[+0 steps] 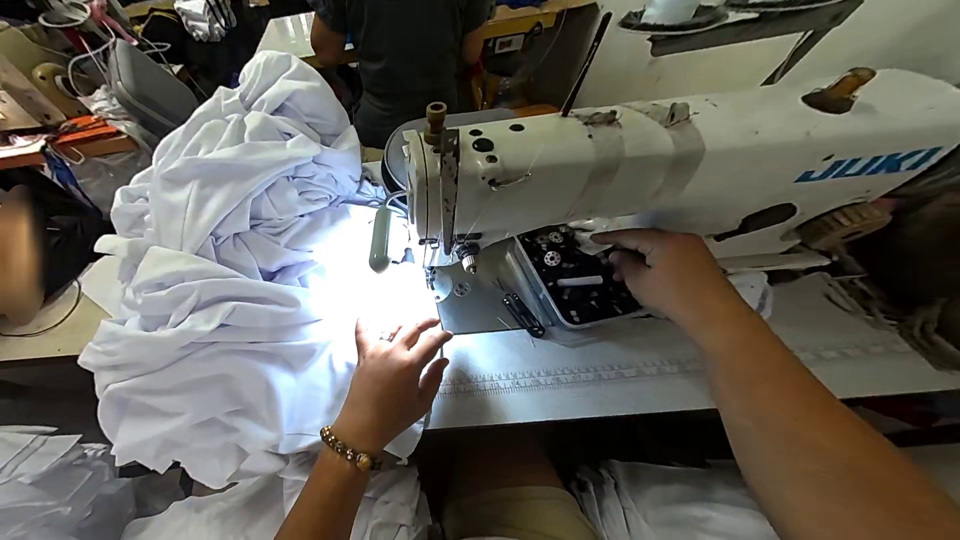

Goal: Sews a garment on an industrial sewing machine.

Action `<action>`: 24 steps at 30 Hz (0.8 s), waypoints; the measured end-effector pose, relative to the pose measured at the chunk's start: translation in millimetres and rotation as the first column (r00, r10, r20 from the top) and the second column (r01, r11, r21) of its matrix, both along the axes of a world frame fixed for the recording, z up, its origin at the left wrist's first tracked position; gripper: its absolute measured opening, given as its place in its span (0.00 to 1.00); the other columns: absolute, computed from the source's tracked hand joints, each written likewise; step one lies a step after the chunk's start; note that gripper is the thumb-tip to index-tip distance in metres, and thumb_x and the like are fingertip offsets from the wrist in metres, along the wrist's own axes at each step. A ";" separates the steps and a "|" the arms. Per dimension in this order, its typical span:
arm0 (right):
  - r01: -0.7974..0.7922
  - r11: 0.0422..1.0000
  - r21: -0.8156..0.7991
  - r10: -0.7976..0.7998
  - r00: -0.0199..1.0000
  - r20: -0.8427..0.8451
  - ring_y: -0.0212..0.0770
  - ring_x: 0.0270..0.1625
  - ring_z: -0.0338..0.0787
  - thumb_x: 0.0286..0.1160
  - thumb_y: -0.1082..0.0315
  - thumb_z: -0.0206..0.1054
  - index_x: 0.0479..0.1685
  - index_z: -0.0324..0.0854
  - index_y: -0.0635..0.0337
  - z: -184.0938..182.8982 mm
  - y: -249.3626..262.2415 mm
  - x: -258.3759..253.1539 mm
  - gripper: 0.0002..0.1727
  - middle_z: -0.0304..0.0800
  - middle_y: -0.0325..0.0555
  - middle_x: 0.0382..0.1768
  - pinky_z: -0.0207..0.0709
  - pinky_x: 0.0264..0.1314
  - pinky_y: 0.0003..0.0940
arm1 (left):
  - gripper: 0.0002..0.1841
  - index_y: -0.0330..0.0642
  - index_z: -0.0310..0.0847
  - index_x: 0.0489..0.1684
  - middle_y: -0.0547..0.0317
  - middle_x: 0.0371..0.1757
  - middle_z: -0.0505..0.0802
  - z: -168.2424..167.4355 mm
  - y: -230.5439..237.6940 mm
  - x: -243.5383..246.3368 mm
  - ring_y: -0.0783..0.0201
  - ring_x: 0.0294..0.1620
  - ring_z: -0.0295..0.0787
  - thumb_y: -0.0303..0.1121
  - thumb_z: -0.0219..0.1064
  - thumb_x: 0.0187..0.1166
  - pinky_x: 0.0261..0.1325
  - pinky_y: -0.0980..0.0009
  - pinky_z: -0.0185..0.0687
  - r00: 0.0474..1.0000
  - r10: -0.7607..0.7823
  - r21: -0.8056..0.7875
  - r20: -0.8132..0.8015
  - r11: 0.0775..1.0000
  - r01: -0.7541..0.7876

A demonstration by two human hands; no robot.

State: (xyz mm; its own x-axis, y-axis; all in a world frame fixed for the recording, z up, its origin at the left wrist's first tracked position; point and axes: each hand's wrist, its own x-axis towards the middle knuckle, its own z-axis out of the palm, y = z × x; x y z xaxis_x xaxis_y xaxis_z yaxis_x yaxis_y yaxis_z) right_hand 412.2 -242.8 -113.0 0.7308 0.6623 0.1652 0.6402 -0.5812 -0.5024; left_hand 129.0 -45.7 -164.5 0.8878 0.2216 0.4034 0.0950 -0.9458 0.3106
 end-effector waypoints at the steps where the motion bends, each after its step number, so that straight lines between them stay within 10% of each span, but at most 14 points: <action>1: 0.018 0.999 0.040 -0.018 1.000 0.000 0.68 0.52 0.90 0.87 0.78 0.56 0.68 0.85 0.66 1.3 -1.0 -3.1 0.18 0.90 0.70 0.54 0.78 0.60 0.67 | 0.16 0.55 0.91 0.61 0.63 0.68 0.91 0.6 -1.3 0.3 0.55 0.67 0.88 0.40 0.67 0.78 0.74 0.23 0.54 1.000 0.012 -0.022 0.012 1.000 -0.011; 6: -0.014 0.940 0.342 0.073 0.984 -0.160 0.33 0.37 0.90 0.80 0.74 0.66 0.64 0.85 0.64 2.6 -6.1 -39.7 0.16 0.92 0.49 0.43 0.88 0.45 0.34 | 0.14 0.40 0.88 0.60 0.58 0.52 0.95 14.1 -28.4 10.7 0.67 0.49 0.92 0.31 0.66 0.80 0.56 0.61 0.88 0.978 0.048 -0.500 0.205 0.864 0.062; 10: -0.240 0.871 0.429 0.365 0.900 -0.237 0.23 0.35 0.91 0.73 0.74 0.69 0.53 0.90 0.61 -1.9 2.2 -96.0 0.12 0.95 0.36 0.39 0.88 0.42 0.19 | 0.20 0.32 0.81 0.69 0.48 0.54 0.95 17.9 -49.3 23.2 0.63 0.52 0.93 0.31 0.68 0.81 0.55 0.65 0.89 0.969 0.038 -0.710 0.245 0.687 0.153; 13: -0.382 0.831 0.405 0.464 0.877 -0.124 0.16 0.35 0.89 0.71 0.72 0.69 0.45 0.91 0.56 -7.7 11.8 -117.4 0.09 0.94 0.30 0.35 0.84 0.42 0.11 | 0.07 0.37 0.91 0.45 0.60 0.36 0.93 10.9 -52.5 22.8 0.73 0.36 0.89 0.29 0.70 0.77 0.41 0.75 0.86 0.972 0.084 -0.690 0.219 0.718 0.094; 24: -0.399 0.836 0.377 0.373 0.917 0.145 0.29 0.39 0.90 0.73 0.70 0.64 0.42 0.90 0.60 -30.2 42.0 -149.2 0.09 0.93 0.44 0.37 0.82 0.48 0.18 | 0.04 0.39 0.93 0.42 0.64 0.37 0.95 3.1 -61.1 9.9 0.78 0.34 0.89 0.27 0.72 0.78 0.39 0.80 0.84 0.925 0.352 -0.852 0.140 0.520 -0.069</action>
